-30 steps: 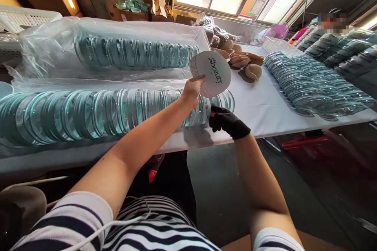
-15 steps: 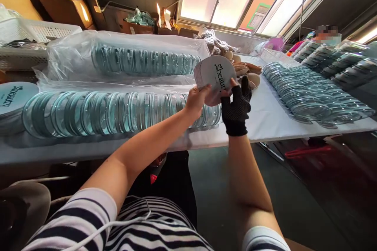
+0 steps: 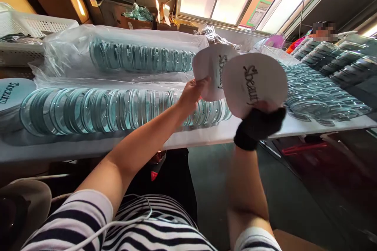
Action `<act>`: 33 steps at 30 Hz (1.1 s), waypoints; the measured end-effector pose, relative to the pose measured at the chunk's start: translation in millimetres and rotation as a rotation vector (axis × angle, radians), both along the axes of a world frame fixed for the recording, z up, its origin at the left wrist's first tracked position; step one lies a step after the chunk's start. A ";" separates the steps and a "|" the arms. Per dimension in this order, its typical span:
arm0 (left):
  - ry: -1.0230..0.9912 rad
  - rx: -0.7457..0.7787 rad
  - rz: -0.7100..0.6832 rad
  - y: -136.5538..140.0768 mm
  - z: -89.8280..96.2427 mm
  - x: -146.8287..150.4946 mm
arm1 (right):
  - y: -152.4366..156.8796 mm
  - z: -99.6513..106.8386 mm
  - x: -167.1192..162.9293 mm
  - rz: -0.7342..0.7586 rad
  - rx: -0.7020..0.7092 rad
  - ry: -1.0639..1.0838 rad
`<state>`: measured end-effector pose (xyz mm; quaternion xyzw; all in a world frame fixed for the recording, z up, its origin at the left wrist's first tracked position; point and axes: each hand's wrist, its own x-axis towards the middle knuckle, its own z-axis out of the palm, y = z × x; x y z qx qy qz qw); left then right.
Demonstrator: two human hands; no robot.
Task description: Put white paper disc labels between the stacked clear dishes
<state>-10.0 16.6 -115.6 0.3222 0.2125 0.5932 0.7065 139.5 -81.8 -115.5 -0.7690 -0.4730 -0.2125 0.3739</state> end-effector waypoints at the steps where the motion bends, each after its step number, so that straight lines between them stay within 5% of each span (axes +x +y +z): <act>1: -0.018 0.003 0.050 7.0 0.3 -5.1 | -16.4 -1.7 5.2 -0.021 -0.003 -0.007; 6: -0.017 -0.140 0.178 32.8 -9.5 -18.6 | -65.2 -27.0 -4.7 0.241 -0.369 -0.147; 12: -0.027 -0.169 0.131 33.8 -17.9 -17.0 | -5.0 -46.5 -45.5 0.262 -0.631 -0.128; 24: -0.021 -0.135 0.138 37.9 -23.8 -19.4 | 33.4 -58.4 -44.7 0.494 -0.518 -0.025; 30: -0.041 -0.145 0.185 32.9 -23.3 -18.1 | 30.0 -65.3 -29.1 0.821 -0.796 0.620; 31: -0.045 -0.140 0.192 32.0 -23.6 -16.9 | 29.6 -63.3 -21.9 0.861 -0.771 0.705; 33: -0.032 -0.140 0.185 31.2 -24.7 -14.0 | 35.8 -55.3 -9.0 0.845 -0.493 0.831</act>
